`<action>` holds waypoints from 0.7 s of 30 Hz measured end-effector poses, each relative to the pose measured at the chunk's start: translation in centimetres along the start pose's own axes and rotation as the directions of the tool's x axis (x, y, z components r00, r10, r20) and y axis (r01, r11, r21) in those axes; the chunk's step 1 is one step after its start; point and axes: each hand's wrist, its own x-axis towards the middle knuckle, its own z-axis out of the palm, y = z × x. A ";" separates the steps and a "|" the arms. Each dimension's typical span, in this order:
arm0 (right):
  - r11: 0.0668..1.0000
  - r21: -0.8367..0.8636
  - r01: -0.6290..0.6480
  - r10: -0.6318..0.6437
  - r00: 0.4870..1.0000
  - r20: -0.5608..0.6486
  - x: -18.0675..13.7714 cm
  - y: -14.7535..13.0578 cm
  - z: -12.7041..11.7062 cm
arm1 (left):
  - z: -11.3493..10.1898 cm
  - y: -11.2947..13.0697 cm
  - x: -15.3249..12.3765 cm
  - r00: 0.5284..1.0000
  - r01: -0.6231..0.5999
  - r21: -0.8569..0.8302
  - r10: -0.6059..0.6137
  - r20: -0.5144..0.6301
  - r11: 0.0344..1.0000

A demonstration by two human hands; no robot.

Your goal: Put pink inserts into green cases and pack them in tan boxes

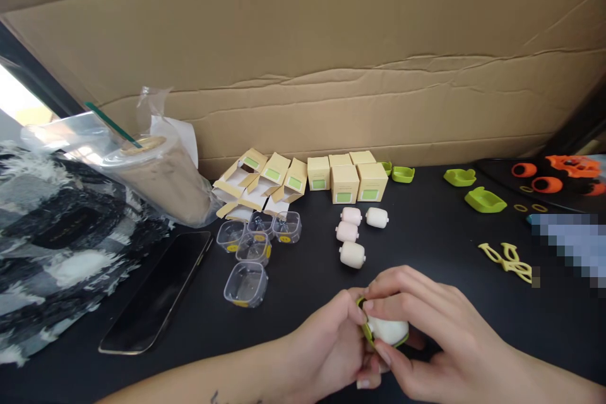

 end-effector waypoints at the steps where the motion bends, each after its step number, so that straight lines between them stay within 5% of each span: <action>1: 1.000 -0.008 0.002 -0.002 1.000 -0.002 0.0 0.0 0.1 | 0.0 0.0 0.0 1.000 0.002 0.003 -0.002 0.000 1.000; 21: 0.992 -0.130 -0.005 0.016 0.996 0.082 0.0 -0.1 -0.2 | -0.3 0.2 0.2 1.000 0.012 -0.053 -0.013 -0.005 0.998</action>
